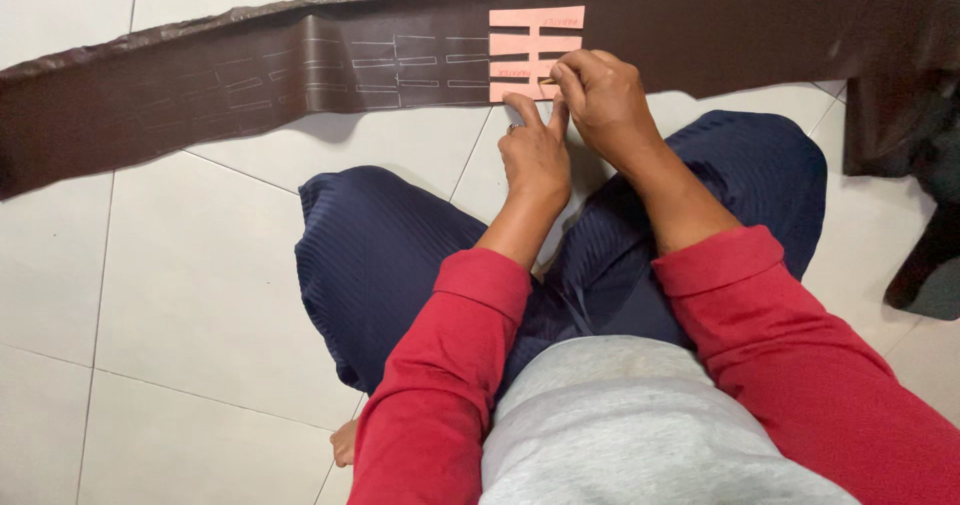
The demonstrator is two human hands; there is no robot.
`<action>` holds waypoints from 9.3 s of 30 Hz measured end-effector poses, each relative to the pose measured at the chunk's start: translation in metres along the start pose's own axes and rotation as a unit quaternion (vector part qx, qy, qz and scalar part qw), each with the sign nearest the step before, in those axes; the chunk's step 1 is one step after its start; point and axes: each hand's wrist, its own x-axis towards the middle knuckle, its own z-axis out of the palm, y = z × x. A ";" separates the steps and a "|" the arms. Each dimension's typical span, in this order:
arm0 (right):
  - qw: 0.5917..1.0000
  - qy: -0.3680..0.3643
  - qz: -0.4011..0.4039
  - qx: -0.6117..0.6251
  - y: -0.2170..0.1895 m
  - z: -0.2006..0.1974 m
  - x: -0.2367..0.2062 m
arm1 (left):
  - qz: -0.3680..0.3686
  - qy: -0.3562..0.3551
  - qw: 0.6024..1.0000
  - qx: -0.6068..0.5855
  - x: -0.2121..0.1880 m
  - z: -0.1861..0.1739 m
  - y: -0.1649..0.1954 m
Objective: The person sits on the floor and uses a small pointed tool to trace rectangular outlines from a pink paper template onto a long piece of dark brown fabric. The person repeatedly repositions the template along the fabric and traces the pattern multiple times.
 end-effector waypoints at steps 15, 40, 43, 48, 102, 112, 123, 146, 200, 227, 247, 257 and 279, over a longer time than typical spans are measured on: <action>0.995 0.032 0.054 -0.074 0.017 -0.025 -0.016 | 0.003 0.013 1.000 0.006 -0.002 -0.002 -0.002; 0.997 -0.039 0.068 -0.024 -0.001 -0.026 -0.020 | 0.258 0.211 0.941 -0.056 0.098 -0.003 -0.082; 0.997 -0.037 0.052 -0.031 -0.002 -0.022 -0.019 | 0.309 0.197 0.926 -0.085 0.107 -0.007 -0.097; 0.997 -0.037 0.043 -0.048 0.001 -0.021 -0.018 | 0.316 0.165 0.929 -0.098 0.110 -0.013 -0.105; 0.982 0.011 0.116 -0.147 0.043 0.018 0.029 | -0.008 0.072 0.978 -0.194 0.025 -0.033 -0.140; 0.975 0.095 0.184 0.083 0.074 -0.006 0.044 | -0.102 -0.052 0.985 -0.125 0.027 -0.027 -0.164; 0.979 0.053 0.175 0.091 0.085 -0.011 0.047 | -0.278 -0.033 0.960 0.030 0.038 -0.010 -0.245; 0.994 0.060 0.071 0.063 0.045 0.052 0.069 | -0.051 0.037 0.992 -0.113 -0.026 -0.020 -0.054; 0.995 0.081 0.022 -0.048 0.041 0.043 0.061 | -0.074 -0.038 0.991 -0.106 -0.022 -0.011 -0.044; 0.997 0.067 0.033 -0.036 0.052 0.044 0.064 | -0.070 -0.047 0.992 -0.096 -0.020 -0.011 -0.042; 0.997 0.069 0.028 -0.031 0.050 0.045 0.064 | -0.071 -0.039 0.993 -0.086 -0.025 -0.017 -0.044; 0.996 0.080 0.010 -0.038 0.051 0.046 0.063 | -0.050 -0.053 0.995 -0.067 -0.025 -0.019 -0.043; 0.996 0.065 0.022 -0.057 0.053 0.046 0.065 | -0.057 -0.049 0.995 -0.063 -0.020 -0.014 -0.038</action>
